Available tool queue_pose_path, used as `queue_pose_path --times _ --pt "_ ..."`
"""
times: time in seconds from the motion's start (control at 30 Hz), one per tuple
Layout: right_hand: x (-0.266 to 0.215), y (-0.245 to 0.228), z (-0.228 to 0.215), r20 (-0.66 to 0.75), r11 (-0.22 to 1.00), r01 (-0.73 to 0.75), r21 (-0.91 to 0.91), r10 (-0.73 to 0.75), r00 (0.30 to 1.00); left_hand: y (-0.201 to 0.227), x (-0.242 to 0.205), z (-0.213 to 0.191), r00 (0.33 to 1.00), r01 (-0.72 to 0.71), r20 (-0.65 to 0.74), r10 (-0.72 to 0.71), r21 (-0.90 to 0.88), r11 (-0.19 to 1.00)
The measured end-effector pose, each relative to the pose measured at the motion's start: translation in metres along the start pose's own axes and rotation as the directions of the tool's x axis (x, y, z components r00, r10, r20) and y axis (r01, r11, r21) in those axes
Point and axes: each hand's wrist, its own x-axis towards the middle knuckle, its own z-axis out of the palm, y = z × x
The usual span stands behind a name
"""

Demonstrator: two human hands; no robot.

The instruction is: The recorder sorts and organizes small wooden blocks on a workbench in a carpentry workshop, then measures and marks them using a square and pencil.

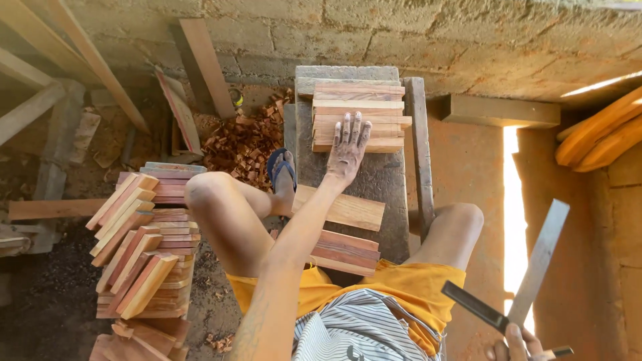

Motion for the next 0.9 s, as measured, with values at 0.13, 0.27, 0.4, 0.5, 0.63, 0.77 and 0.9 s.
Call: queue_pose_path --times 0.13,0.27,0.4,0.5,0.63,0.77,0.9 --pt "-0.013 -0.076 0.113 -0.089 0.996 -0.035 0.088 0.043 0.995 0.001 -0.001 -0.015 0.996 -0.019 0.087 0.004 0.166 0.986" --pt "0.0 -0.086 0.136 -0.096 0.995 -0.038 0.094 0.047 0.994 0.0 -0.001 -0.008 0.996 -0.013 0.093 -0.001 0.148 0.989" --pt "0.017 -0.086 0.147 -0.046 0.992 -0.094 0.082 0.098 0.994 -0.001 -0.004 -0.012 1.0 -0.009 0.002 0.009 0.015 1.0" --pt "0.027 -0.1 0.164 -0.059 0.991 -0.094 0.091 0.1 0.993 -0.002 0.001 -0.015 1.0 -0.013 0.019 0.013 0.017 1.0" --pt "0.035 -0.089 0.152 -0.018 0.993 -0.063 0.097 0.065 0.998 0.0 -0.003 -0.015 0.999 -0.016 0.051 0.015 0.021 1.0" --pt "0.035 -0.103 0.167 -0.052 0.988 -0.073 0.138 0.081 0.995 0.0 -0.005 -0.014 0.999 -0.01 0.03 0.009 0.023 1.0" --pt "0.035 -0.114 0.174 -0.095 0.989 -0.121 0.087 0.129 0.987 -0.001 -0.005 -0.012 1.0 -0.007 0.01 0.007 -0.001 1.0"
